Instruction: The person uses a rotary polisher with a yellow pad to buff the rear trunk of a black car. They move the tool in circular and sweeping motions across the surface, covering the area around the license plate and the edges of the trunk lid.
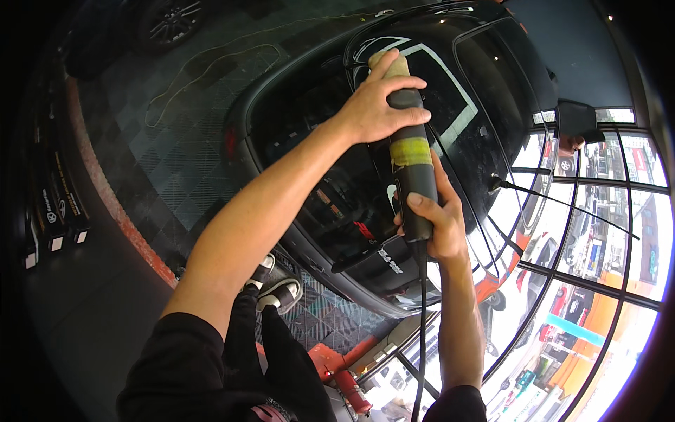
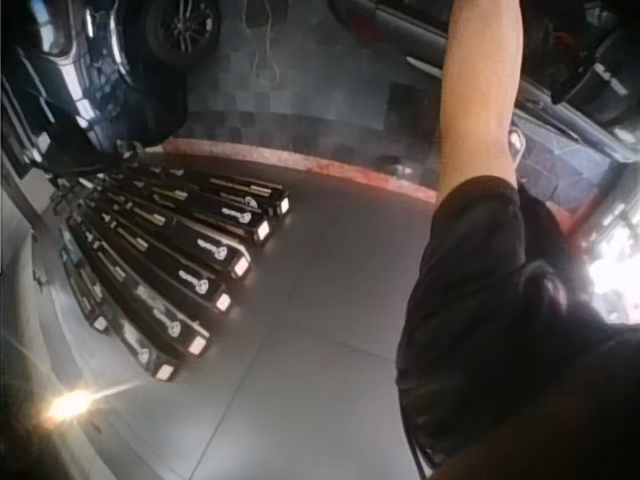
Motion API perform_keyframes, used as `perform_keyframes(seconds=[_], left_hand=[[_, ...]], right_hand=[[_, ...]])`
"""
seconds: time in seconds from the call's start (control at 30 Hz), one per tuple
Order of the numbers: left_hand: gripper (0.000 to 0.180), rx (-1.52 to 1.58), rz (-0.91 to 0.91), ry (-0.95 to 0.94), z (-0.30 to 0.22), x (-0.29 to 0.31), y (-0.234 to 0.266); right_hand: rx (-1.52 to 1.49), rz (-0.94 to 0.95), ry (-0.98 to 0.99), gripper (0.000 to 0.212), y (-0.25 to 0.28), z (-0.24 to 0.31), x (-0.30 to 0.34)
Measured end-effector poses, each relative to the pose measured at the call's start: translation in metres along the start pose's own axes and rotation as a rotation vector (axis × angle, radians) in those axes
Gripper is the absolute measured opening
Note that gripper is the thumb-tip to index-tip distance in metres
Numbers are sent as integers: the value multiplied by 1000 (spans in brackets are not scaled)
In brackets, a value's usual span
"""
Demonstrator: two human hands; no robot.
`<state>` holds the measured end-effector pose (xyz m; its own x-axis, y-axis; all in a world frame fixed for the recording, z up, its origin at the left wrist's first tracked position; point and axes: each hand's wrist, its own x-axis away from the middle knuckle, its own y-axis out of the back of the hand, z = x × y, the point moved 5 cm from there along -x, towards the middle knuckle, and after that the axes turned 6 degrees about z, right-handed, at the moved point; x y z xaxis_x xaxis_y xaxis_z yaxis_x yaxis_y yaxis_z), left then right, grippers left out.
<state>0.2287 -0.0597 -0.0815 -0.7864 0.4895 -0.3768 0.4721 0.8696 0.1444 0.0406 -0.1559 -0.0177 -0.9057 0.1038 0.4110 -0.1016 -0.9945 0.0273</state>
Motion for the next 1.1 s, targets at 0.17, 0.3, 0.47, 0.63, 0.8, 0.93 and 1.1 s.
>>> perform_keyframes(seconds=[0.17, 0.3, 0.47, 0.63, 0.8, 0.93, 1.1], left_hand=[[54, -138, -29, -6, 31, -35, 31], [51, -280, -162, -229, 58, -59, 65], [44, -146, -156, -202, 73, -85, 63], [45, -192, -127, -135, 66, -108, 49], [49, -209, -29, -1, 58, -112, 40], [49, -112, -42, 42, 62, -112, 47], [46, -76, -57, 54, 60, -110, 52]], right_hand=[[-8, 98, -17, 95, -6, 14, -44], [113, 102, 9, 92, -21, 21, -82], [168, 93, 6, 92, -17, 34, -100], [67, 153, 16, 78, -1, 41, -101], [-4, 201, 14, 68, 9, 37, -95], [31, 194, 41, 67, 5, 37, -101], [22, 215, 35, 67, 5, 39, -104]])
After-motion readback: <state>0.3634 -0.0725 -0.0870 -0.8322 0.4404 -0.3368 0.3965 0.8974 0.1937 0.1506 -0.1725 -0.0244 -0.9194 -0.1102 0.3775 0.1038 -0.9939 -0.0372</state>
